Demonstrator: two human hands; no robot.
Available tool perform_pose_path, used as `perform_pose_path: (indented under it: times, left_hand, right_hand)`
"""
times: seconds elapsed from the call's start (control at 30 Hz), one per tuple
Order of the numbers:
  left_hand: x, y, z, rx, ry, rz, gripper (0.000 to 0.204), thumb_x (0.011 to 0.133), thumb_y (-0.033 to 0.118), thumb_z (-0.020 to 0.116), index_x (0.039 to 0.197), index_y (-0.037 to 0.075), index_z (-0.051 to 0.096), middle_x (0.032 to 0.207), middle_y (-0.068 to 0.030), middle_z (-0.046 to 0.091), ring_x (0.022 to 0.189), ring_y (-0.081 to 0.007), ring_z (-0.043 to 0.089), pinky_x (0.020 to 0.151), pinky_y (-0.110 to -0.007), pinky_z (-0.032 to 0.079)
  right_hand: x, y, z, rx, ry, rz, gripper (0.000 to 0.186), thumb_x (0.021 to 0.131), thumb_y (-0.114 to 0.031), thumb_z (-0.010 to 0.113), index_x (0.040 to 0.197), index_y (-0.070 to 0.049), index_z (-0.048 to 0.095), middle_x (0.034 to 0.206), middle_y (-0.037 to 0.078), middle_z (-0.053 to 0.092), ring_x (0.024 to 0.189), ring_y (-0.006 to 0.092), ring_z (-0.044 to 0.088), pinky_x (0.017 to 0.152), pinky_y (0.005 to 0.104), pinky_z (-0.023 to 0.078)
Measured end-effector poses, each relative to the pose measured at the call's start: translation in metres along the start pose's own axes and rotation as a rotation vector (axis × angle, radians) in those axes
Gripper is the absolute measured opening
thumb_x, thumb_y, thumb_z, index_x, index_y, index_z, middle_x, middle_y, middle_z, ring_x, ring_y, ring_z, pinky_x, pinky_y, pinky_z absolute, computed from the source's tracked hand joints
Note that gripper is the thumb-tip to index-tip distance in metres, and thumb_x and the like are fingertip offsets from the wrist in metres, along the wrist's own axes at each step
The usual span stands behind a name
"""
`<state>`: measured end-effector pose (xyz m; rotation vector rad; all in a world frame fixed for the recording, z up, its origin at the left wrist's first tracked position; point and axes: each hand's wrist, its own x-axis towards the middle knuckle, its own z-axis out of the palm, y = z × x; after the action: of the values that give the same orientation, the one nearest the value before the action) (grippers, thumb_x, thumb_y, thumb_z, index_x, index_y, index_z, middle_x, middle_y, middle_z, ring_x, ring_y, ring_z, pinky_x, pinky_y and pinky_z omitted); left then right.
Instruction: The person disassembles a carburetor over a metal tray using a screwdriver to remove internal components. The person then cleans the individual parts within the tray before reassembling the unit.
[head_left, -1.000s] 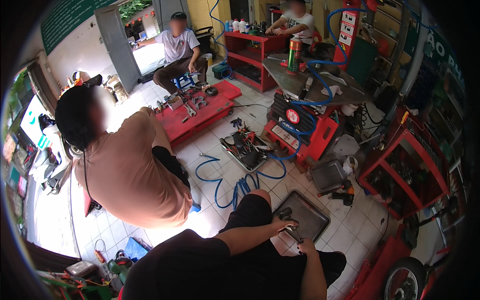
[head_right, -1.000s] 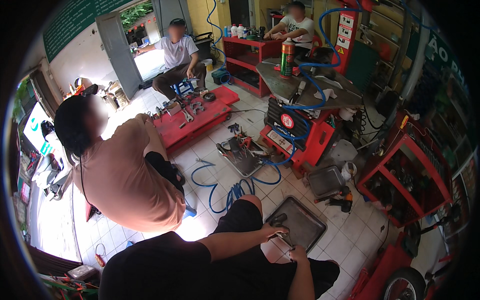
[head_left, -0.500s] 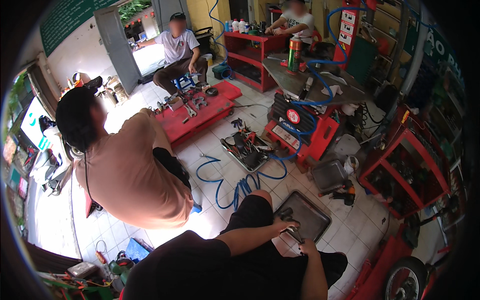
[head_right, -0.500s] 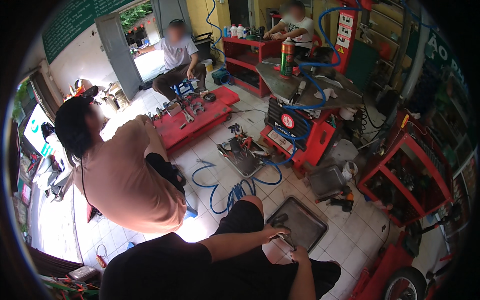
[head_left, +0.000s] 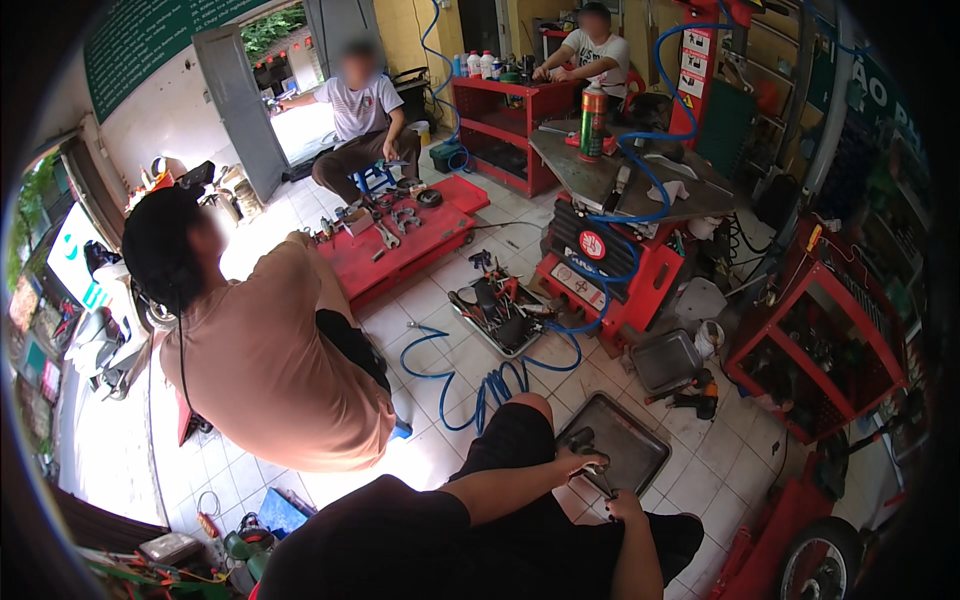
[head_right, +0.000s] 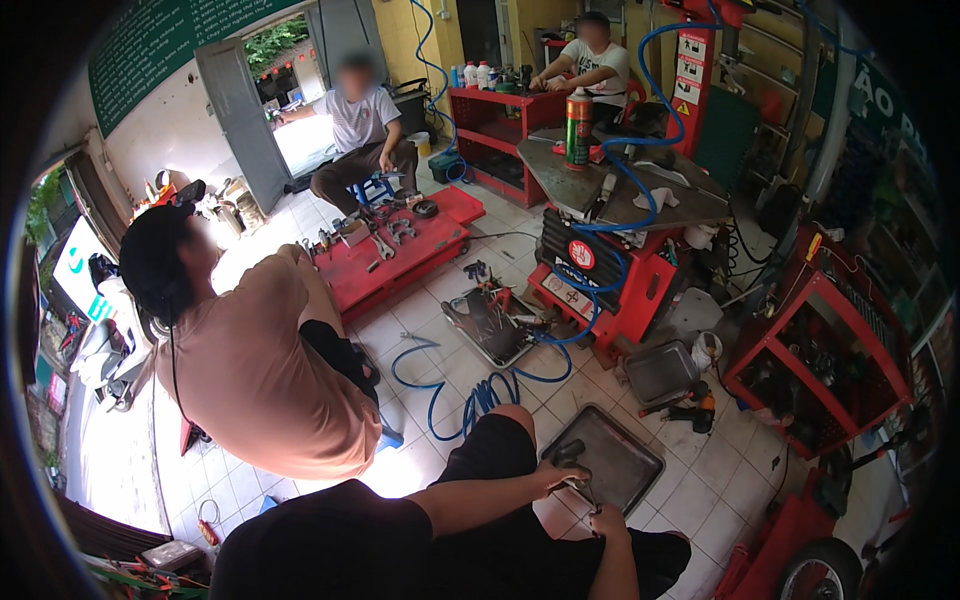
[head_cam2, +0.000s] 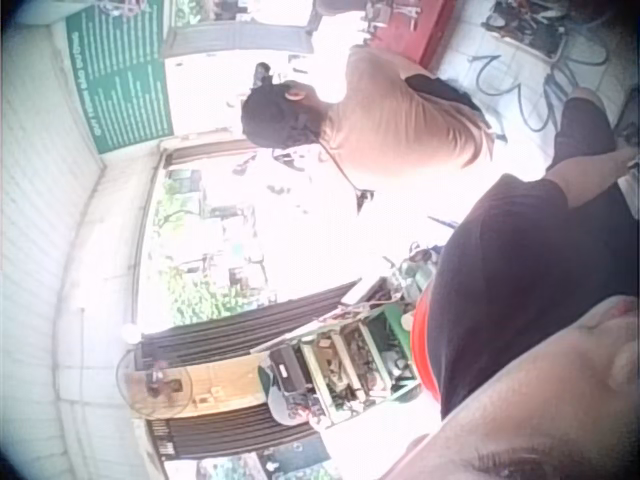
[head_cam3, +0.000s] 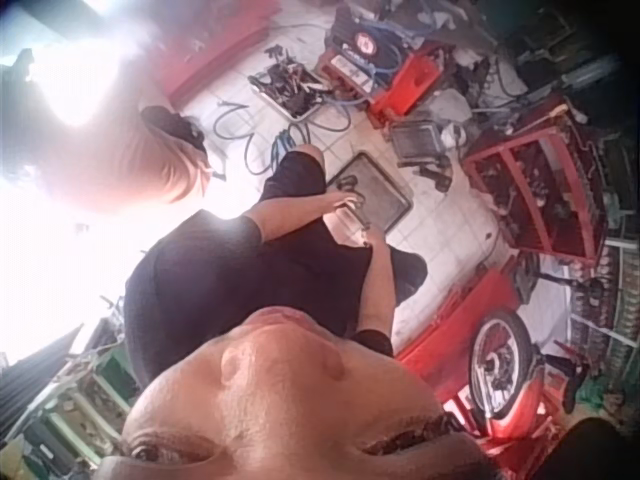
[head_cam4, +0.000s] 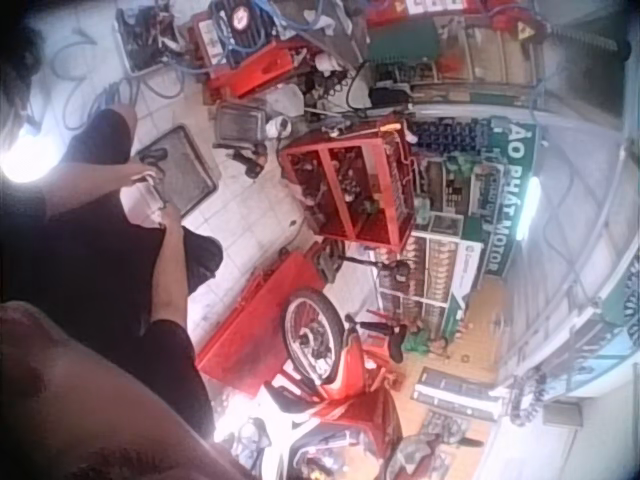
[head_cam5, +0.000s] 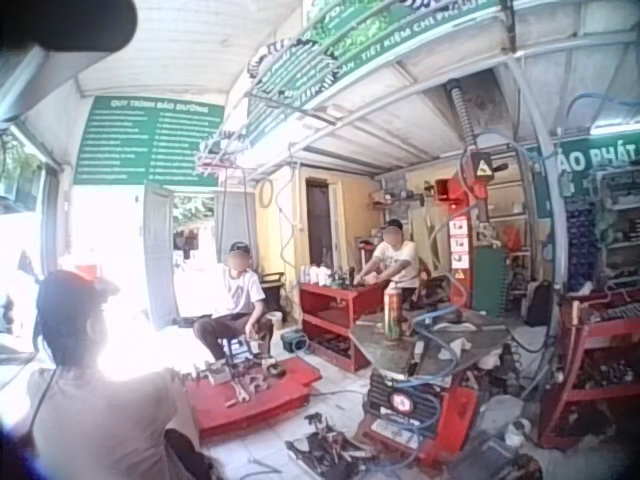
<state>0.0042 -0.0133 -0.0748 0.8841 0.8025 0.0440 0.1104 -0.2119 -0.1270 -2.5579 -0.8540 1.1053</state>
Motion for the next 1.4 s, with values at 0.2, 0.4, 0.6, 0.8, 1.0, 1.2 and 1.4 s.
perform_pose_path:
  times: [0.2, 0.4, 0.6, 0.8, 1.0, 1.2, 1.4]
  left_hand:
    - [0.012, -0.008, -0.004, 0.018, -0.007, -0.001, 0.078, 0.055, 0.017, 0.091, 0.119, -0.001, 0.05, 0.103, -0.0107, 0.064, 0.093, -0.0195, 0.065, 0.082, -0.033, 0.053]
    - [0.012, -0.009, -0.005, -0.006, -0.06, 0.006, 0.074, 0.057, 0.015, 0.09, 0.118, -0.001, 0.05, 0.103, -0.0113, 0.064, 0.092, -0.0196, 0.065, 0.081, -0.033, 0.053]
    - [0.004, -0.004, -0.001, -0.027, -0.01, -0.009, 0.064, 0.059, 0.014, 0.089, 0.113, 0.002, 0.056, 0.1, -0.008, 0.065, 0.093, -0.0185, 0.063, 0.083, -0.033, 0.051]
    - [0.005, -0.004, -0.001, -0.002, -0.004, -0.023, 0.069, 0.058, 0.015, 0.09, 0.116, 0.001, 0.054, 0.103, -0.0089, 0.064, 0.095, -0.0187, 0.062, 0.085, -0.033, 0.05]
    - [0.001, -0.001, 0.0, 0.023, 0.02, 0.008, 0.073, 0.058, 0.015, 0.09, 0.119, 0.0, 0.053, 0.104, -0.0101, 0.063, 0.099, -0.0201, 0.062, 0.086, -0.034, 0.05]
    - [0.005, -0.007, 0.0, 0.013, 0.031, 0.008, 0.075, 0.057, 0.015, 0.09, 0.119, -0.001, 0.052, 0.104, -0.0106, 0.063, 0.095, -0.0215, 0.063, 0.085, -0.035, 0.051]
    - [0.005, -0.013, 0.0, -0.003, -0.002, -0.033, 0.072, 0.057, 0.013, 0.09, 0.117, -0.003, 0.053, 0.103, -0.0108, 0.063, 0.094, -0.0211, 0.063, 0.083, -0.034, 0.052]
  right_hand:
    - [0.001, -0.001, -0.001, 0.012, -0.02, 0.018, 0.03, 0.074, -0.027, 0.068, 0.087, -0.001, 0.07, 0.083, 0.021, 0.068, 0.083, 0.0351, 0.067, 0.072, 0.0416, 0.051]
    - [0.005, 0.003, 0.003, -0.028, 0.01, -0.009, 0.031, 0.074, -0.026, 0.068, 0.09, 0.0, 0.07, 0.086, 0.021, 0.068, 0.086, 0.0353, 0.067, 0.074, 0.0413, 0.051]
    - [0.001, -0.003, -0.002, -0.004, -0.016, 0.035, 0.033, 0.074, -0.026, 0.069, 0.094, 0.001, 0.07, 0.088, 0.021, 0.069, 0.087, 0.0348, 0.067, 0.075, 0.0406, 0.051]
    - [-0.006, -0.008, -0.006, 0.021, -0.005, 0.014, 0.031, 0.074, -0.027, 0.069, 0.088, 0.002, 0.069, 0.082, 0.021, 0.068, 0.082, 0.0344, 0.067, 0.072, 0.0416, 0.051]
    - [0.003, 0.002, 0.003, 0.017, 0.039, -0.046, 0.031, 0.073, -0.028, 0.069, 0.079, 0.002, 0.069, 0.075, 0.022, 0.067, 0.077, 0.0362, 0.067, 0.069, 0.0444, 0.052]
    - [0.008, 0.01, 0.008, -0.008, 0.036, -0.047, 0.032, 0.072, -0.027, 0.068, 0.081, 0.003, 0.069, 0.084, 0.025, 0.066, 0.086, 0.0398, 0.065, 0.074, 0.0459, 0.051]
    - [0.002, 0.007, 0.007, -0.028, 0.025, -0.05, 0.033, 0.072, -0.027, 0.067, 0.083, 0.004, 0.069, 0.086, 0.026, 0.066, 0.088, 0.0399, 0.065, 0.075, 0.0457, 0.051]
